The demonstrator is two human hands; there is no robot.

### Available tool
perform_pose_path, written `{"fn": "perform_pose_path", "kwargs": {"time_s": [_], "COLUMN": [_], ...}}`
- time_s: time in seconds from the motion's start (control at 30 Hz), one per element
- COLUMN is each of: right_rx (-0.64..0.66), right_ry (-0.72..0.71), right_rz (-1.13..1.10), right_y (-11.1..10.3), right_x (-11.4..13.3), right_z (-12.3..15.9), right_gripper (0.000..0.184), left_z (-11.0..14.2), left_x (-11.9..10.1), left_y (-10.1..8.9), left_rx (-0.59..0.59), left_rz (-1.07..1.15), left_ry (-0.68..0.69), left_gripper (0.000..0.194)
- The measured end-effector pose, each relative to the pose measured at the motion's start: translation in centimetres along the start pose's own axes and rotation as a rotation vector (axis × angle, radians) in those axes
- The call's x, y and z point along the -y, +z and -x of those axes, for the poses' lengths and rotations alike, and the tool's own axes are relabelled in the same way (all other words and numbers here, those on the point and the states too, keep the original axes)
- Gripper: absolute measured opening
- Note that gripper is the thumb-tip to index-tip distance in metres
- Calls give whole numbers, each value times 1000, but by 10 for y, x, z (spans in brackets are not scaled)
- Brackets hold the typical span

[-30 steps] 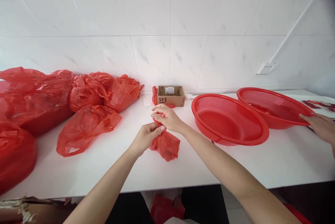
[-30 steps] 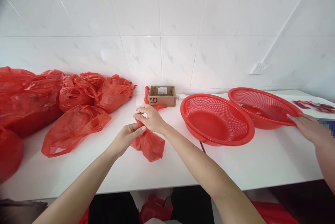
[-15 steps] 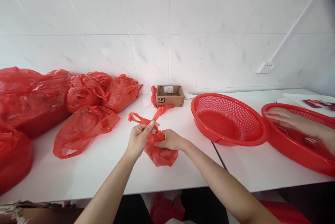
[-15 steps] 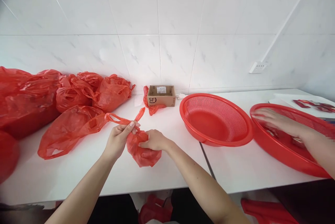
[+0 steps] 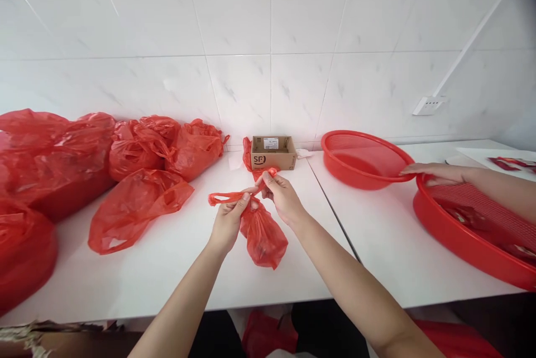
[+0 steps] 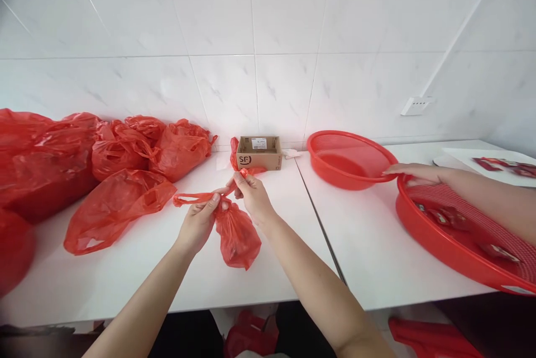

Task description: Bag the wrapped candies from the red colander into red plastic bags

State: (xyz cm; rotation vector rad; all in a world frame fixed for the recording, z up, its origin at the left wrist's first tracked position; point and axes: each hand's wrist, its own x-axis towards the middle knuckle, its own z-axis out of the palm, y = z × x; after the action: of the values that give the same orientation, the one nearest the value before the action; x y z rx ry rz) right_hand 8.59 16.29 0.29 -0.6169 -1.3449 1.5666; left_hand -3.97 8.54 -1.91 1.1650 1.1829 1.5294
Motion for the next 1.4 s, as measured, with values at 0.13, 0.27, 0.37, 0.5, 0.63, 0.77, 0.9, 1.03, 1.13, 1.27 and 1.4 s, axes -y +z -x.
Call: {"fn": "perform_pose_path", "kwargs": {"time_s": [0.13, 0.27, 0.37, 0.5, 0.63, 0.77, 0.9, 1.03, 1.13, 1.27, 1.4], "right_rx": [-44, -26, -31, -54, -48, 31, 99, 257, 198, 204, 201], "right_ry": [-33, -70, -28, 59, 65, 74, -114, -216, -188, -173, -106], "right_rz": [-124, -28, -49, -147, -167, 68, 460, 505, 436, 352, 184], "right_y": [7, 9, 9, 8, 5, -4, -9, -4, 4, 18, 22], "right_x": [1, -1, -1, -4, -10, -7, 5, 4, -7, -23, -24], "right_z": [18, 38, 43, 45, 52, 57, 53, 49, 52, 65, 69], "right_gripper": [43, 41, 42, 43, 41, 34, 19, 29, 22, 24, 23], "left_z": [2, 8, 11, 15, 18, 20, 21, 21, 20, 18, 18], "left_x": [-1, -12, -18, -17, -13, -18, -28, -33, -29, -16, -7], "left_y": [-2, -8, -10, -13, -19, -23, -25, -24, -20, -15, -15], "left_rx": [-79, -98, -96, -102, -106, -30, 103, 115, 13, -166, -242], "left_rz": [2, -53, -77, -94, -116, -173, -264, -338, -419, -445, -430], "left_ry": [-3, -9, 19, 55, 78, 73, 75, 96, 182, 267, 302], "left_gripper": [37, 22, 26, 29, 29, 27, 20, 21, 22, 16, 13]}}
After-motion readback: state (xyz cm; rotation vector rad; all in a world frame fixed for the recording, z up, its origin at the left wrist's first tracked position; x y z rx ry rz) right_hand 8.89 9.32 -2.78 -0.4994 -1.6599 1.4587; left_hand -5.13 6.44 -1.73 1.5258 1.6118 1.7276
